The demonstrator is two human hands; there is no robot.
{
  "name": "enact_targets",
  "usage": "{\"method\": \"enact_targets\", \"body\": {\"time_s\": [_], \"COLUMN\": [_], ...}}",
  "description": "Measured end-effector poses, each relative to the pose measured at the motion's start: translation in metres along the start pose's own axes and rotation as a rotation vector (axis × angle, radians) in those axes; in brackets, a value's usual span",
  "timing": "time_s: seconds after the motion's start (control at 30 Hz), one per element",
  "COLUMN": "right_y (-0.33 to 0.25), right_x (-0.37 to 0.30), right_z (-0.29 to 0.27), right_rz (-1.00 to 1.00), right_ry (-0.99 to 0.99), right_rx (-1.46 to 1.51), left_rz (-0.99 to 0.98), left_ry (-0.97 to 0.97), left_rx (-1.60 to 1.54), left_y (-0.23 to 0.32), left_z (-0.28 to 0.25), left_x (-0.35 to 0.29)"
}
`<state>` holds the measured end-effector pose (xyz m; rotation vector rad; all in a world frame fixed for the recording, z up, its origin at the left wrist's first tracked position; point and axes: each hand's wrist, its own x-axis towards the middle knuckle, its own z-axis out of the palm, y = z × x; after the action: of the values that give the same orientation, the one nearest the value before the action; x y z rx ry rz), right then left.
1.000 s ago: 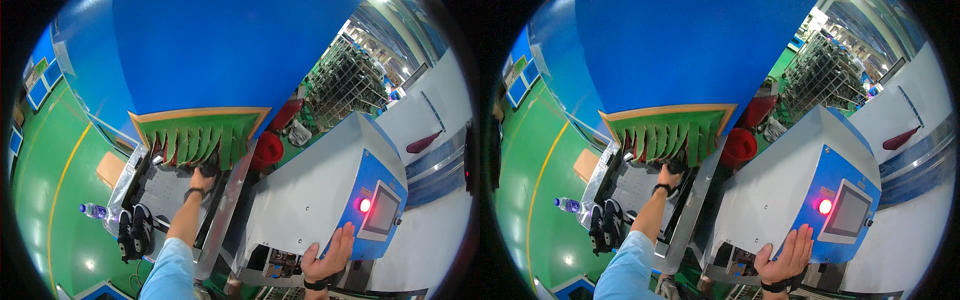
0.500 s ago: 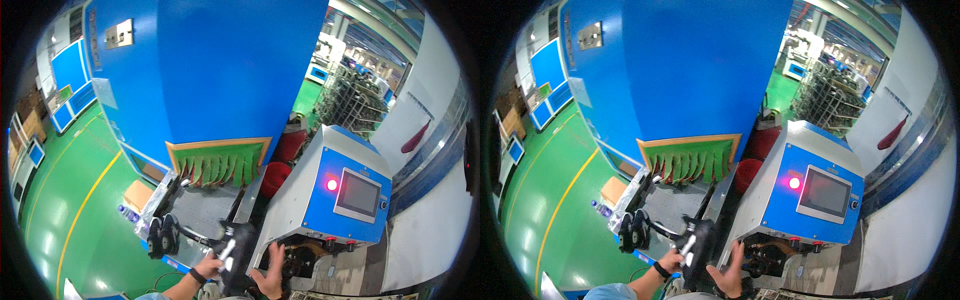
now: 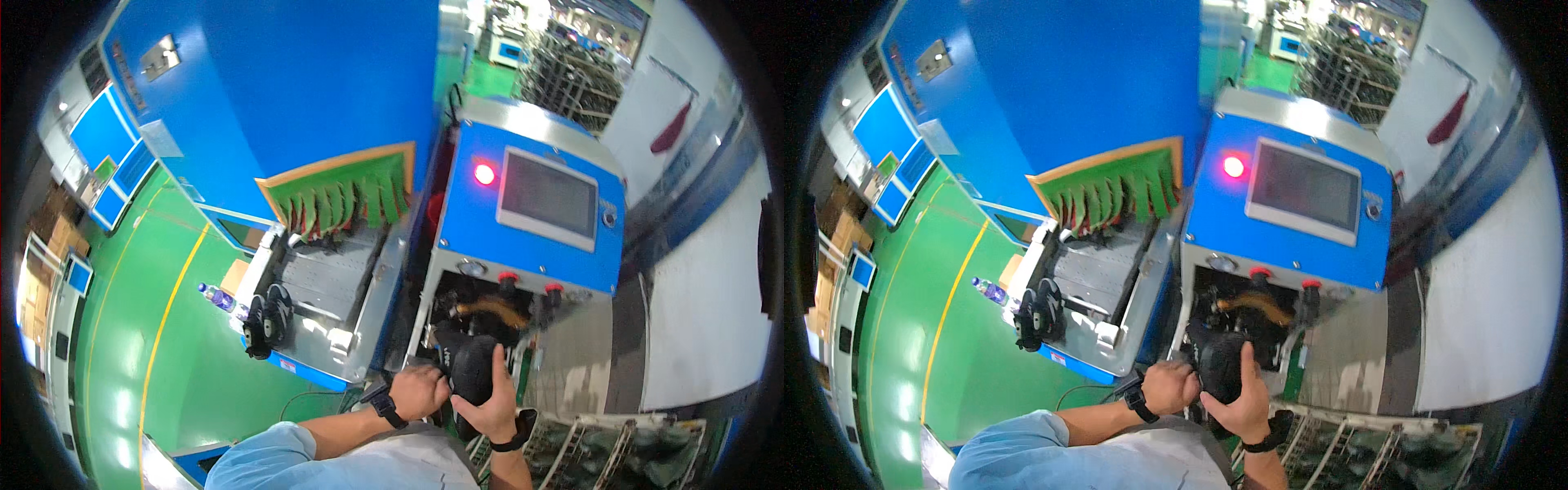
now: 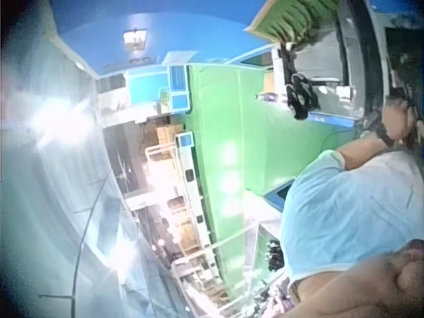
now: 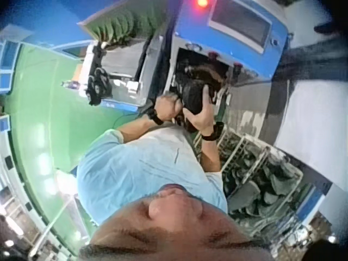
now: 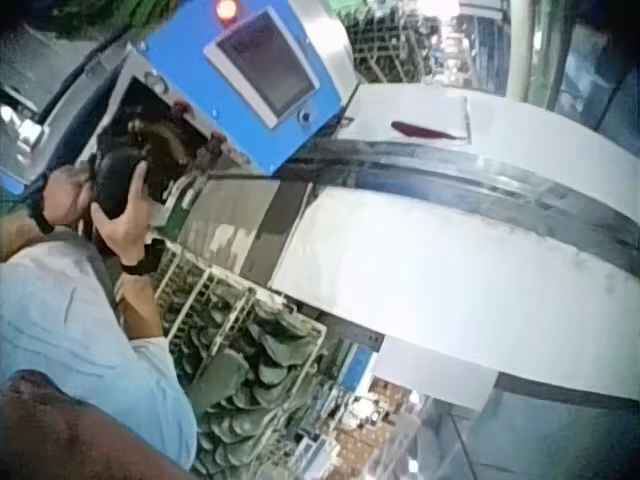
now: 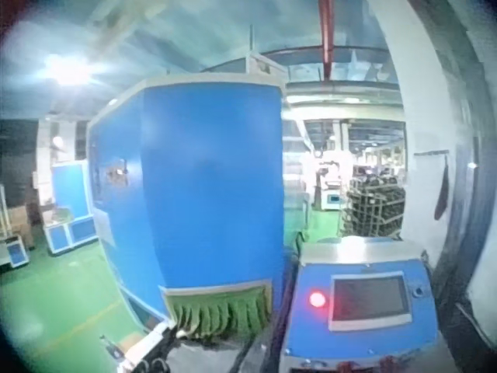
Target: Using a machine to shape or set the heel part of the shoe upper onto the last.
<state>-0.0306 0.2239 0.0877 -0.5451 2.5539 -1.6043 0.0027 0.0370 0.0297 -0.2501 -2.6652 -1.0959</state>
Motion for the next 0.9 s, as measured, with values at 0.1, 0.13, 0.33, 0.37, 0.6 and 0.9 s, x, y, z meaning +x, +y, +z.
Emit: {"method": "enact_targets", "body": {"time_s": [0.1, 0.13, 0.33, 0.37, 0.6, 0.9], "right_y": [0.047, 0.082, 0.116, 0.118, 0.073, 0.045], "right_x": [-0.030, -0.052, -0.068, -0.061, 0.023, 0.077], "right_z": [-0.013, -0.009, -0.022, -0.029, -0.031, 0.016], "right_rz": [0.215, 0.356, 0.421, 0.424, 0.334, 0.519], "right_ry": [-0.085, -0.015, 0.315, 0.342, 0.226, 0.022], "right_rx": [0.341, 0.583, 1.368, 1.195, 0.212, -0.636], "left_rz": [-0.079, 0.092, -0.927, -0.916, -0.689, -0.989], "left_ry": [-0.331, -0.331, -0.136, -0.241, -0.610, -0.574], "left_rx": [-0.051, -0.042, -0.902, -0.894, -0.516, -0.789], "left_y": [0.005, 0.012, -0.013, -0.035, -0.040, -0.109], "left_z": [0.038, 0.037, 0.036, 0.051, 0.016, 0.032], "left_x": [-0.034, -0.035, -0.023, -0.024, -0.021, -0.044]}}
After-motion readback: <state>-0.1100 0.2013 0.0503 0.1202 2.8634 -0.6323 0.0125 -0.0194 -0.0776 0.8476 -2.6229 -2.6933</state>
